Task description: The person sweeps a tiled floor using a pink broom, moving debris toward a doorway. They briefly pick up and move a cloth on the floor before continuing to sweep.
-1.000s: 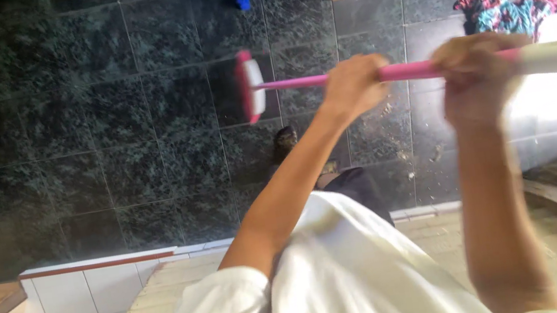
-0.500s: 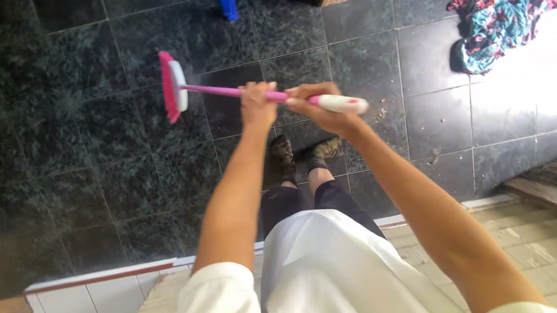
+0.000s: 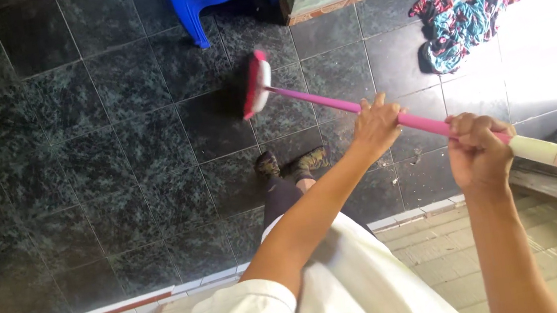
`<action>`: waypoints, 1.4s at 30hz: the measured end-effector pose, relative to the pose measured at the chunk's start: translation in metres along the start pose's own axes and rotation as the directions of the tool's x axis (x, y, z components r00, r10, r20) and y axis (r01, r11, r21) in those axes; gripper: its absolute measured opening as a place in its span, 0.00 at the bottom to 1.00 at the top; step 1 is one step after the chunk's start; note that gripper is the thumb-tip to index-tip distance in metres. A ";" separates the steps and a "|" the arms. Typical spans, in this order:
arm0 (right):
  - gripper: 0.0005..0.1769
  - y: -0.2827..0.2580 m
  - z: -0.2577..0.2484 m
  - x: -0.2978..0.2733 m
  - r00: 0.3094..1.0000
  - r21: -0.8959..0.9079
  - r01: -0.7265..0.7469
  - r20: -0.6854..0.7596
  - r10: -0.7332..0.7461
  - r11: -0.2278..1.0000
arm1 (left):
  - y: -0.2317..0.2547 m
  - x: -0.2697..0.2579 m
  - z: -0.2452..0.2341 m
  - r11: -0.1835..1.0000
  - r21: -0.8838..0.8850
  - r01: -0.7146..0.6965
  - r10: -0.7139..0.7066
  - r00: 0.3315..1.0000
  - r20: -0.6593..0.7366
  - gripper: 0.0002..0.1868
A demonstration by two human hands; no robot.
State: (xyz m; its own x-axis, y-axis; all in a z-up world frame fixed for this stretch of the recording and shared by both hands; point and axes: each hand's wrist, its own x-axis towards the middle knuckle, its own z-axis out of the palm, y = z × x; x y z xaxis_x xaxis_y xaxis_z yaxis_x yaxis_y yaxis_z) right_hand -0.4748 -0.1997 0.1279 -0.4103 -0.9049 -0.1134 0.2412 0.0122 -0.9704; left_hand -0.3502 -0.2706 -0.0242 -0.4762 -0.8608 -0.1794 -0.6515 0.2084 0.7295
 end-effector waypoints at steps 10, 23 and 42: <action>0.18 0.094 0.117 0.073 0.979 0.310 -0.013 0.197 -0.051 0.951 | -0.130 0.020 -0.055 0.981 -0.007 0.195 -0.180 0.891 -0.417 0.17; 0.15 0.039 0.072 0.077 0.996 -0.155 0.092 0.028 -0.088 0.984 | -0.103 0.086 0.031 0.994 -0.028 -0.104 0.088 0.937 -0.337 0.11; 0.42 -0.007 0.046 -0.012 0.639 -0.392 -0.669 0.131 0.758 0.632 | -0.164 -0.043 -0.029 0.955 -0.083 -0.284 0.282 0.959 -0.033 0.26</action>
State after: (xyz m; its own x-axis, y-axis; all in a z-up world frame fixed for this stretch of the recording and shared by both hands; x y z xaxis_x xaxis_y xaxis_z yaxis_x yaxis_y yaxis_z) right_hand -0.4316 -0.2086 0.1457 0.0354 -0.6247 -0.7801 0.0823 0.7797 -0.6207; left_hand -0.2059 -0.2816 -0.1173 -0.6209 -0.7820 0.0551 -0.4386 0.4047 0.8024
